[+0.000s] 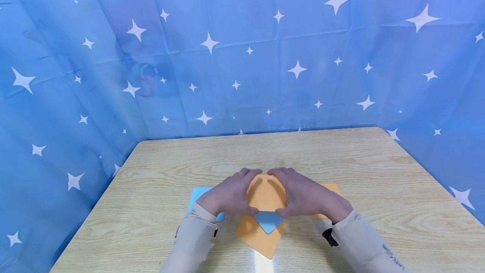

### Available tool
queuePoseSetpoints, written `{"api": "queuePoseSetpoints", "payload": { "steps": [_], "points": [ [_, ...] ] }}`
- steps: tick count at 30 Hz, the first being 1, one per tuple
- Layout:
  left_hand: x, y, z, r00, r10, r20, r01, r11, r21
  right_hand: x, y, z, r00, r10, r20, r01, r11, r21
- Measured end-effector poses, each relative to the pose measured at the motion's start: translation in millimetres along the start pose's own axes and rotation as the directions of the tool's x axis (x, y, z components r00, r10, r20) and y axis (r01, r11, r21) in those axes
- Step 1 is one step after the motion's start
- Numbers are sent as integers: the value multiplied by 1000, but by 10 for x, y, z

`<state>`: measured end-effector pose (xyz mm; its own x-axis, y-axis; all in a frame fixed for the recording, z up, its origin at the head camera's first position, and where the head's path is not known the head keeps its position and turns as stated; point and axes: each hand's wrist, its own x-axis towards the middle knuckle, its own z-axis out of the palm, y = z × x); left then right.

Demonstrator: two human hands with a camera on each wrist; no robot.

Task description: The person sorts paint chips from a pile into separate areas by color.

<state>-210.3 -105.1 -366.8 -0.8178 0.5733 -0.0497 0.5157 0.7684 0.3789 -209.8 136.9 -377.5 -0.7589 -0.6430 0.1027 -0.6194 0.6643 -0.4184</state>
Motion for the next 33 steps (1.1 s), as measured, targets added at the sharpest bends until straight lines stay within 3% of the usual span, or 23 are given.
{"api": "queuePoseSetpoints", "payload": {
  "steps": [8,16,25,33],
  "points": [
    [-145,59,-253,994,37,-104,-43,997,-57,-20,-96,-162,990,-55,-129,56,998,4],
    [-177,95,-317,986,79,-145,-89,994,-63,-55,-114,-245,989,-40,-141,43,999,17],
    [-26,226,-274,987,77,-139,-83,996,-36,-156,-14,-339,993,-8,-118,10,1000,18],
    [250,449,-96,988,103,-112,-99,994,39,-395,193,-447,991,-6,-137,1,999,-37]
  ]
}}
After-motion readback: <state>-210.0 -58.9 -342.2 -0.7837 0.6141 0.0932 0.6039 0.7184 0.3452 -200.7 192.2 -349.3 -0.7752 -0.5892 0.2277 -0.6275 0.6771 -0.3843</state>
